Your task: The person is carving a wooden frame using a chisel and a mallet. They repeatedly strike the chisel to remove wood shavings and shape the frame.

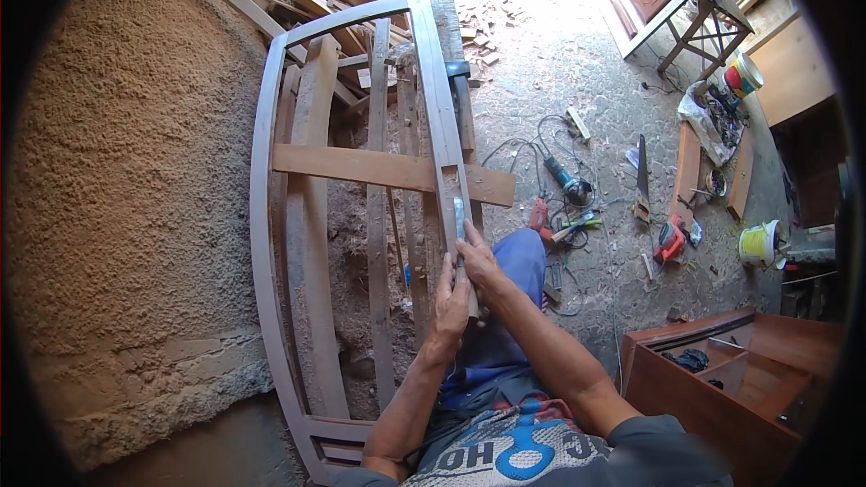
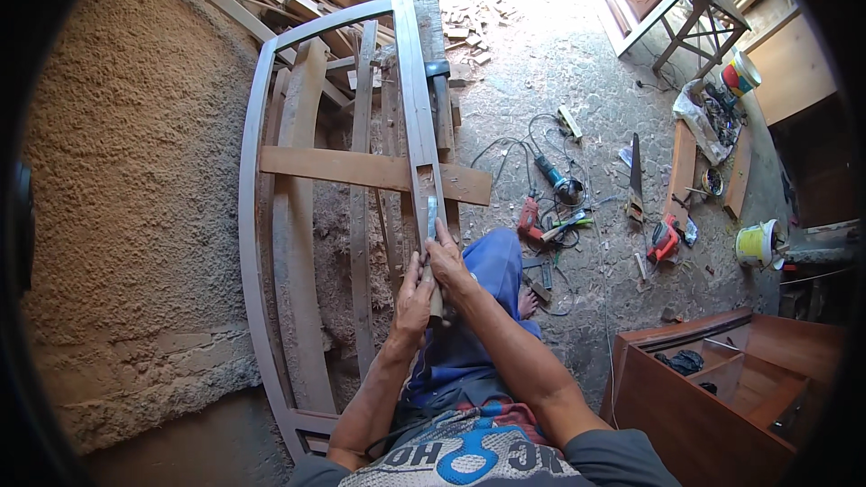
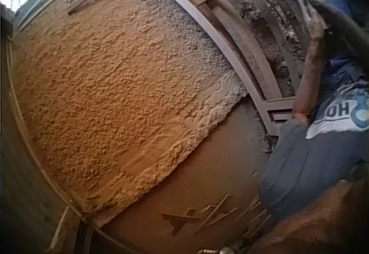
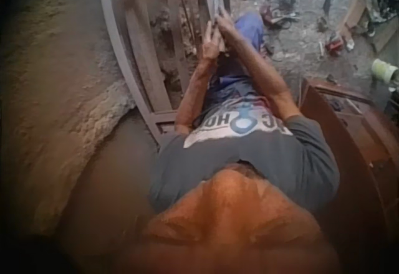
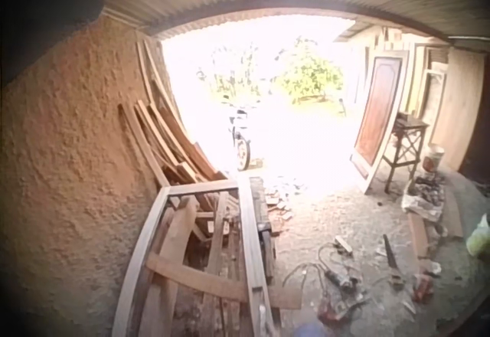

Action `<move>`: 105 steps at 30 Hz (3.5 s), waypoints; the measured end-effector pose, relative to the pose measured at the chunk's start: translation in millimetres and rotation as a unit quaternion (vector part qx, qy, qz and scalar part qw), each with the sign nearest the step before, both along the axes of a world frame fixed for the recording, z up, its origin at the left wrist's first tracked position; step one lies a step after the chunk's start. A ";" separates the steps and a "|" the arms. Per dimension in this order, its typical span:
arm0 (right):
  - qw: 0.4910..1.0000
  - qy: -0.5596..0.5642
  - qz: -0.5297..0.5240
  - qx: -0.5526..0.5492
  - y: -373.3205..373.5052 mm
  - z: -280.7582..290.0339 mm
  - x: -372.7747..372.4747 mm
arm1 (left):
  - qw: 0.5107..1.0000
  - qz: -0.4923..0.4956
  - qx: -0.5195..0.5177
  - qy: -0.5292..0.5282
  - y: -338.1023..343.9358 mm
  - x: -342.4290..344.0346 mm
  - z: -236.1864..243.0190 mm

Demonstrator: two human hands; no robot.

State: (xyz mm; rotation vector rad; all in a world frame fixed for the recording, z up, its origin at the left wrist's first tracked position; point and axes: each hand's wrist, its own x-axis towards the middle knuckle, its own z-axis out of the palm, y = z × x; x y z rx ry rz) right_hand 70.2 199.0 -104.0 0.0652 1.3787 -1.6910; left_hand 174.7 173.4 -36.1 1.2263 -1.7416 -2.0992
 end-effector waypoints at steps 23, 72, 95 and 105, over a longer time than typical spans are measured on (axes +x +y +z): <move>0.973 0.179 0.107 0.096 -15.8 -26.4 -26.9 | 0.999 -0.029 -0.007 -0.017 2.4 -21.9 24.7; 0.975 0.116 0.159 0.102 -1.6 4.4 -11.1 | 0.996 0.033 0.075 -0.017 18.1 -6.8 33.6; 0.967 0.211 0.104 0.101 -19.9 -43.4 -10.5 | 0.998 -0.037 0.035 -0.028 -18.6 -52.0 24.7; 0.974 0.119 0.166 0.101 -20.7 6.4 -24.7 | 0.995 0.020 0.088 -0.035 -0.1 -18.4 29.4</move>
